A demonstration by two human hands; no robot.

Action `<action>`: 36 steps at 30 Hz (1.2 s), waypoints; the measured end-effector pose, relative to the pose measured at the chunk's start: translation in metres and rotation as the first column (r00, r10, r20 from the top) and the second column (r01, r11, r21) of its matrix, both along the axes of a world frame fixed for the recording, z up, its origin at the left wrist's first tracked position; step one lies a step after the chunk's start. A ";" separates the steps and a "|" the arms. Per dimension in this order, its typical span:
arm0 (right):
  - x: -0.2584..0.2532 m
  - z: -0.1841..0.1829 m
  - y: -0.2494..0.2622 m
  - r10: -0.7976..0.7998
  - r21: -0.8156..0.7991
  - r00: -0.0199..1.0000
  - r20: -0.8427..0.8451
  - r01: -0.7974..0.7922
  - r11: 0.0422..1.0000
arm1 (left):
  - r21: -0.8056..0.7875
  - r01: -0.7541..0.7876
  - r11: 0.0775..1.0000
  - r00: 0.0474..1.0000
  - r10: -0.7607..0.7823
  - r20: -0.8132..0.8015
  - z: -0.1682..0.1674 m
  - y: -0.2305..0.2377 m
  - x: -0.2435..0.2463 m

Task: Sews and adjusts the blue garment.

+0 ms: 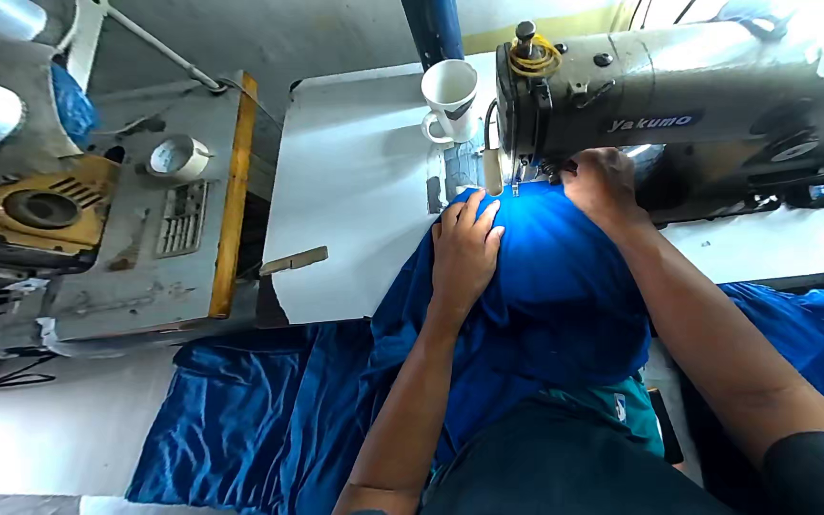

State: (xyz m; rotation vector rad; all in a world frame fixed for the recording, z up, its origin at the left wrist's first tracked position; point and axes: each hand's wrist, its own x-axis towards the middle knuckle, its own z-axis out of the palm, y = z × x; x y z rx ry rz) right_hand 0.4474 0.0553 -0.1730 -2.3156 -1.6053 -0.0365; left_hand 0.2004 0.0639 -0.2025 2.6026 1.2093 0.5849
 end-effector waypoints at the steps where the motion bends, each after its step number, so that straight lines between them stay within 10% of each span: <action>1: 0.003 -0.003 0.000 -0.042 0.017 0.999 -0.009 0.042 0.999 | -0.002 0.000 1.000 1.000 0.001 0.002 0.000 0.000 0.000; 8: 0.049 0.002 -0.030 -0.118 0.354 0.885 -0.450 0.298 0.886 | 0.000 0.013 1.000 1.000 -0.013 0.006 -0.001 0.002 -0.001; 17: 0.054 0.009 -0.070 -0.274 0.277 0.835 -0.478 0.439 0.855 | 0.016 0.021 1.000 0.999 -0.021 0.029 -0.002 0.001 -0.001; 24: 0.056 -0.011 -0.089 0.024 0.623 0.828 -0.560 0.402 0.671 | 0.014 0.015 1.000 1.000 -0.015 0.026 -0.007 0.008 0.001; 29: 0.029 -0.001 -0.134 0.378 0.476 0.290 -0.879 0.548 0.687 | -0.006 0.040 0.999 0.996 -0.040 0.084 -0.007 0.009 -0.002; 36: 0.028 0.026 -0.169 0.640 0.635 0.144 -0.754 0.409 0.656 | 0.020 0.056 0.998 0.988 -0.058 0.143 -0.007 0.006 -0.003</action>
